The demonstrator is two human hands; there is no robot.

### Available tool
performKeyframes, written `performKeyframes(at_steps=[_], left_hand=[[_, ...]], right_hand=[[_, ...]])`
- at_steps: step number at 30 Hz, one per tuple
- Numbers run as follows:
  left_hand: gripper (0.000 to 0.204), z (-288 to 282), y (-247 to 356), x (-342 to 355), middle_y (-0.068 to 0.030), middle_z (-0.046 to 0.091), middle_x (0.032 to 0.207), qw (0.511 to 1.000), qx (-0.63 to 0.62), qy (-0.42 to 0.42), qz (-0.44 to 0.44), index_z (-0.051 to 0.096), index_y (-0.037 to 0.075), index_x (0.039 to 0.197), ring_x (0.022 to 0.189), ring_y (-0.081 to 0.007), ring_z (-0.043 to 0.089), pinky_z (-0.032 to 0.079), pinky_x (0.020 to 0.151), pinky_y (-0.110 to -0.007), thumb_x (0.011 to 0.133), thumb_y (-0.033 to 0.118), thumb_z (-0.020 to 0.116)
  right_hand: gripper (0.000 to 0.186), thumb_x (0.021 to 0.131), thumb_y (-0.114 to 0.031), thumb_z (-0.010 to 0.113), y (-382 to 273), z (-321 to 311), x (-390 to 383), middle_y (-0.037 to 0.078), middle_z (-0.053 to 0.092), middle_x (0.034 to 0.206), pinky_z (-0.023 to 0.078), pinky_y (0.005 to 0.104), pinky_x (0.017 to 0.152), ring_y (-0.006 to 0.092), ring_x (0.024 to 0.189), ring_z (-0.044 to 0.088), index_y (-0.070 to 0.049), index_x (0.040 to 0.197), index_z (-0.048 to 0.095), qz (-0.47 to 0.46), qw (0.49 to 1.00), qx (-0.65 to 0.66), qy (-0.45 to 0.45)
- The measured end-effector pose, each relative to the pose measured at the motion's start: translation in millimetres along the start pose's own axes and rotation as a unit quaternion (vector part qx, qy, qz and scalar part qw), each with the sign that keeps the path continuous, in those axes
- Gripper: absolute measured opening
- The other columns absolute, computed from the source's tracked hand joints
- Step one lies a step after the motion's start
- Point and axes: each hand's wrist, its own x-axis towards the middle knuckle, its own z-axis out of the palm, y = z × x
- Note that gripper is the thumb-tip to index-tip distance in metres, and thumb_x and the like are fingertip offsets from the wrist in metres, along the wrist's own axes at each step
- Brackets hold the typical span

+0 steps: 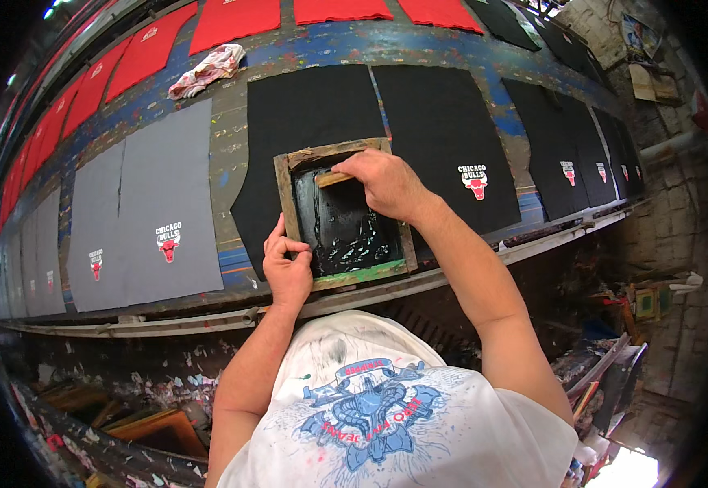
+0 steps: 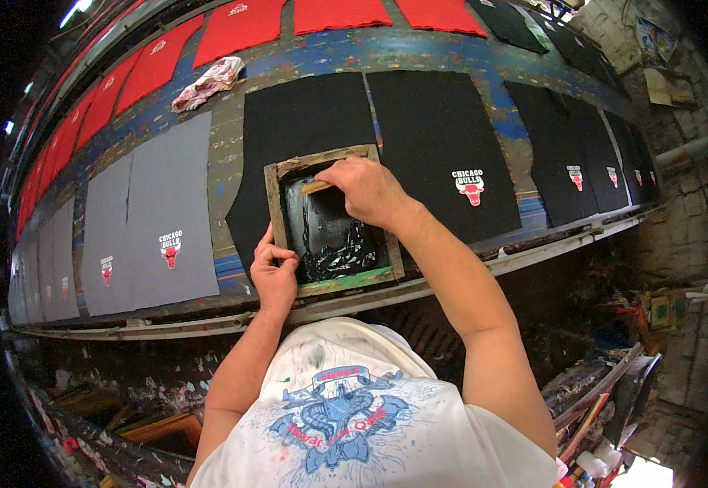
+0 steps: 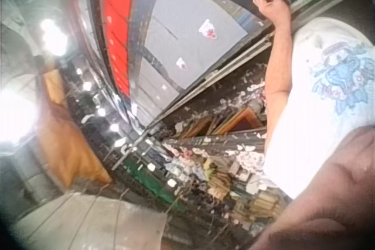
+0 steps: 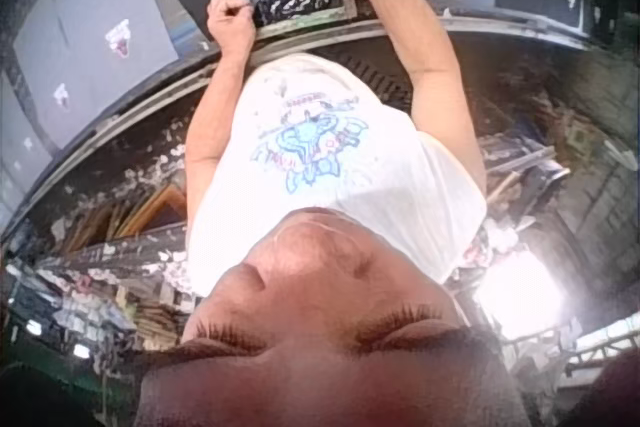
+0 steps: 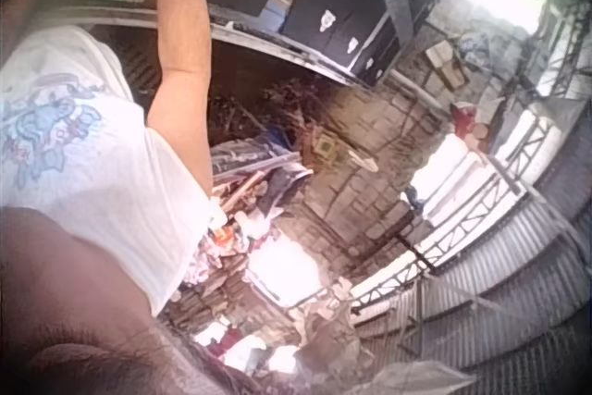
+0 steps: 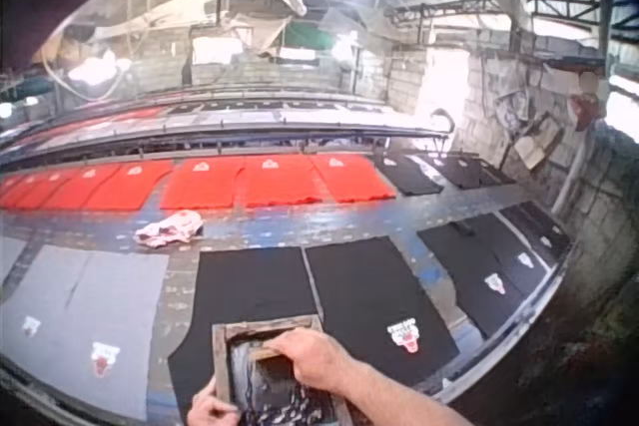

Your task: The person uses a squeegee to apply black ink through a screen-printing frame onto a series of t-shirts laid out on a workbench. The shirts are printed one at a time, moving from left to right across the bench.

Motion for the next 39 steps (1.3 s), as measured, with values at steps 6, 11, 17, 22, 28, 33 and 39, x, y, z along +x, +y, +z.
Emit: performKeyframes(at_steps=[6, 11, 17, 22, 28, 33, 39], left_hand=[[0.013, -1, -2, 0, -0.0295, 0.064, 0.162, 1.0, 0.009, -0.003, -0.002, 0.072, 0.007, 0.081, 0.146, -0.0379, 0.064, 0.043, 0.125, -0.045, 0.078, -0.005, 0.075], [0.013, -1, -2, 0, -0.0292, 0.064, 0.163, 1.0, -0.011, -0.004, -0.017, 0.072, 0.006, 0.081, 0.147, -0.0374, 0.063, 0.043, 0.125, -0.045, 0.079, -0.006, 0.075], [0.014, -1, 1, 2, -0.0294, 0.063, 0.163, 0.999, -0.027, -0.014, -0.026, 0.071, 0.004, 0.08, 0.154, -0.0369, 0.059, 0.041, 0.126, -0.044, 0.08, -0.009, 0.075], [0.014, -3, 0, 2, -0.0311, 0.062, 0.163, 1.0, -0.006, -0.016, -0.026, 0.07, 0.004, 0.08, 0.158, -0.0372, 0.055, 0.04, 0.127, -0.043, 0.081, -0.01, 0.074], [0.015, -1, 12, 0, -0.0316, 0.061, 0.164, 1.0, 0.005, 0.003, -0.01, 0.069, 0.005, 0.081, 0.16, -0.0387, 0.052, 0.038, 0.128, -0.045, 0.081, -0.01, 0.074], [0.015, -16, 41, -9, -0.0349, 0.059, 0.164, 0.996, 0.003, 0.026, 0.087, 0.07, 0.004, 0.082, 0.158, -0.0396, 0.055, 0.039, 0.128, -0.046, 0.081, -0.01, 0.076], [0.021, -108, 76, -28, -0.0315, 0.057, 0.168, 0.992, -0.01, 0.123, 0.029, 0.069, 0.003, 0.084, 0.156, -0.0388, 0.056, 0.033, 0.134, -0.05, 0.081, -0.015, 0.079]], right_hand=[[0.049, 0.083, 0.007, 0.071, -27, 9, -42, 0.011, 0.081, 0.119, 0.06, 0.0477, 0.099, 0.036, 0.111, 0.075, -0.01, 0.128, 0.081, -0.016, 1.0, -0.017, -0.019], [0.042, 0.086, -0.001, 0.074, -70, 12, -92, 0.012, 0.079, 0.121, 0.059, 0.0476, 0.1, 0.0341, 0.111, 0.075, -0.01, 0.127, 0.081, -0.012, 0.999, -0.007, -0.037], [0.04, 0.088, -0.004, 0.077, -88, 8, -118, 0.011, 0.075, 0.129, 0.058, 0.0484, 0.108, 0.0331, 0.123, 0.071, -0.01, 0.128, 0.081, 0.002, 0.998, 0.014, -0.062], [0.052, 0.085, -0.014, 0.088, -85, 0, -133, 0.017, 0.067, 0.146, 0.051, 0.052, 0.119, 0.0385, 0.139, 0.061, -0.009, 0.136, 0.077, 0.043, 0.994, 0.089, -0.04], [0.066, 0.09, -0.013, 0.086, -67, 1, -157, 0.024, 0.05, 0.171, 0.041, 0.0522, 0.129, 0.0443, 0.153, 0.051, -0.006, 0.152, 0.068, 0.326, 0.926, 0.153, 0.113], [0.063, 0.088, -0.014, 0.085, -75, 2, -167, 0.025, 0.048, 0.174, 0.038, 0.0506, 0.132, 0.0412, 0.159, 0.048, -0.007, 0.15, 0.071, 0.261, 0.933, 0.212, 0.125], [0.061, 0.086, -0.009, 0.087, -104, 7, -139, 0.03, 0.04, 0.177, 0.035, 0.0533, 0.134, 0.0458, 0.166, 0.038, -0.009, 0.145, 0.075, 0.092, 0.913, 0.381, 0.11]])
